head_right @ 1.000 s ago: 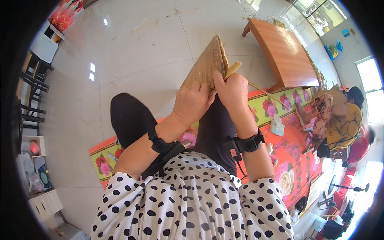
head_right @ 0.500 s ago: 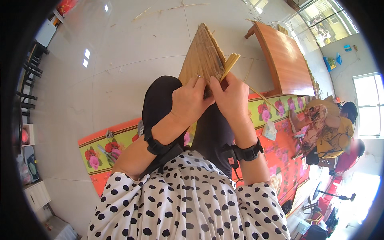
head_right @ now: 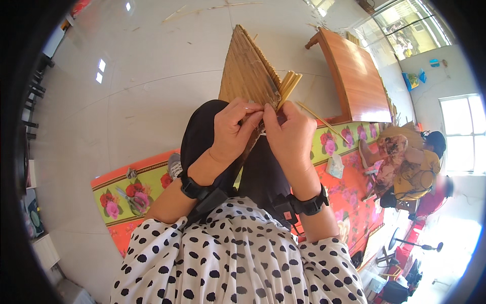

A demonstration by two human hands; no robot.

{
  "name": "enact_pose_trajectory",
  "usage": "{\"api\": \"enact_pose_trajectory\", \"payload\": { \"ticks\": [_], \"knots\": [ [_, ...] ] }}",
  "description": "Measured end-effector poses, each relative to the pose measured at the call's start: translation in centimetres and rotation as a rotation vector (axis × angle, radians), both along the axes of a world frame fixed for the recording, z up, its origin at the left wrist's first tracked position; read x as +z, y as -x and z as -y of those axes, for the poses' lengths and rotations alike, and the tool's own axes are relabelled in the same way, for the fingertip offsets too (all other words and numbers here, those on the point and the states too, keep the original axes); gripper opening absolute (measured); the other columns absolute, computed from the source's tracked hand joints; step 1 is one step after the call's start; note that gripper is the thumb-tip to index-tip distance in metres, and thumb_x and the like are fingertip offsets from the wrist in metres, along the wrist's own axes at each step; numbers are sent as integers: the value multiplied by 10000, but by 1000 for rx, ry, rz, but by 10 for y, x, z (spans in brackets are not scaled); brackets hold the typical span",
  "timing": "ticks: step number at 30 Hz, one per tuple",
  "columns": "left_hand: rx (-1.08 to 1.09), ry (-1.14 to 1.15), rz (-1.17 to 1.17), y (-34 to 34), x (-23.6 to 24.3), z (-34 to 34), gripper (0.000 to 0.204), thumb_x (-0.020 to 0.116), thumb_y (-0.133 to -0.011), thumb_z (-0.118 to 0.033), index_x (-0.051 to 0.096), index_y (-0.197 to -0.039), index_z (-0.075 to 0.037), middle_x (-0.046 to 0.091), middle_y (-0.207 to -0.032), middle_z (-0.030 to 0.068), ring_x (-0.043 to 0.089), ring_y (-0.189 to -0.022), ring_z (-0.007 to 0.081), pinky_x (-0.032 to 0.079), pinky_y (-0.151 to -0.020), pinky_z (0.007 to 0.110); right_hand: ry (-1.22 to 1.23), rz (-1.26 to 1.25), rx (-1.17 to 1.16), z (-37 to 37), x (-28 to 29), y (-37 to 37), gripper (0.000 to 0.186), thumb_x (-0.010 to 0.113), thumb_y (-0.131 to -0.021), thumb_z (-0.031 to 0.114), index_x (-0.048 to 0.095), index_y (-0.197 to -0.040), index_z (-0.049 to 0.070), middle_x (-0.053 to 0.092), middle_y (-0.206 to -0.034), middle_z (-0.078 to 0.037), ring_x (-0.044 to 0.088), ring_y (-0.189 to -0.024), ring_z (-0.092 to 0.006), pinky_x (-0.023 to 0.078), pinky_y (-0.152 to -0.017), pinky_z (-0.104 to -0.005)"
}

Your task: The person sits on a floral mat and weaves a bamboo mat by threading white string through the ends of bamboo strips using a needle. They repeatedly pull the string through the strips and adjust the mat's position.

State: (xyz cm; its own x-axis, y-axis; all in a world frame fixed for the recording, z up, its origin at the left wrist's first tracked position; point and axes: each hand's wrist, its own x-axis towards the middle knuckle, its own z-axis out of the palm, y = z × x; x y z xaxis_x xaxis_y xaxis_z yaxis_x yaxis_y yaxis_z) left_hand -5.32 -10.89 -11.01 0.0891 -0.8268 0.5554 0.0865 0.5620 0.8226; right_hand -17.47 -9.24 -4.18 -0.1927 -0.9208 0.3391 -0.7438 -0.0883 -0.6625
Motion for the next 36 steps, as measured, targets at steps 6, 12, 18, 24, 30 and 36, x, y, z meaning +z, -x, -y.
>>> {"api": "enact_pose_trajectory", "payload": {
  "ticks": [6, 12, 18, 24, 30, 36],
  "knots": [
    [35, 44, -83, 6, -10, -1, 80, 685, -858, 52, 655, -914, 5, 608, -786, 112, 605, -649, 251, 477, -574, 319, 9, -87, -34, -3, -1, -13, 268, 719, -861, 200, 639, -751, -30, 663, -646, -180, 671, -572, -290, 513, -557, -358],
    [232, 155, -111, -25, -7, 5, 55, 605, -962, 26, 615, -1016, 25, 650, -887, 108, 590, -694, 165, 472, -625, 260, 15, -233, -128, 3, -1, -3, 277, 726, -853, 232, 654, -760, -19, 659, -641, -178, 664, -581, -326, 516, -587, -385],
    [-381, -255, -739, -46, 16, -2, 103, 489, -1063, -155, 538, -1092, -69, 652, -853, 119, 625, -677, 163, 494, -579, 270, -39, -155, -109, 0, -1, -5, 288, 740, -840, 243, 658, -758, -20, 619, -601, -170, 634, -555, -332, 498, -575, -399],
    [-88, -9, -887, -287, -20, 20, 111, 564, -1028, -130, 594, -1051, -25, 631, -986, 81, 591, -800, 104, 538, -698, 247, 3, -171, -87, 1, -3, 0, 285, 747, -829, 234, 632, -746, -14, 608, -610, -173, 611, -550, -344, 482, -562, -400],
    [103, -289, -389, -180, 21, -3, 97, 603, -998, -133, 617, -1021, -41, 668, -918, 63, 627, -760, 113, 527, -689, 264, -60, -151, -102, -7, 5, -5, 287, 761, -819, 212, 601, -744, -14, 584, -613, -151, 603, -519, -273, 471, -534, -364],
    [-322, -493, 181, -46, 25, -15, 184, 684, -883, 16, 608, -1051, 21, 674, -876, 62, 686, -710, 92, 536, -623, 239, -57, -131, -26, -5, 9, -7, 272, 769, -815, 198, 612, -768, -20, 591, -642, -135, 604, -509, -210, 458, -504, -335]
  ]
}}
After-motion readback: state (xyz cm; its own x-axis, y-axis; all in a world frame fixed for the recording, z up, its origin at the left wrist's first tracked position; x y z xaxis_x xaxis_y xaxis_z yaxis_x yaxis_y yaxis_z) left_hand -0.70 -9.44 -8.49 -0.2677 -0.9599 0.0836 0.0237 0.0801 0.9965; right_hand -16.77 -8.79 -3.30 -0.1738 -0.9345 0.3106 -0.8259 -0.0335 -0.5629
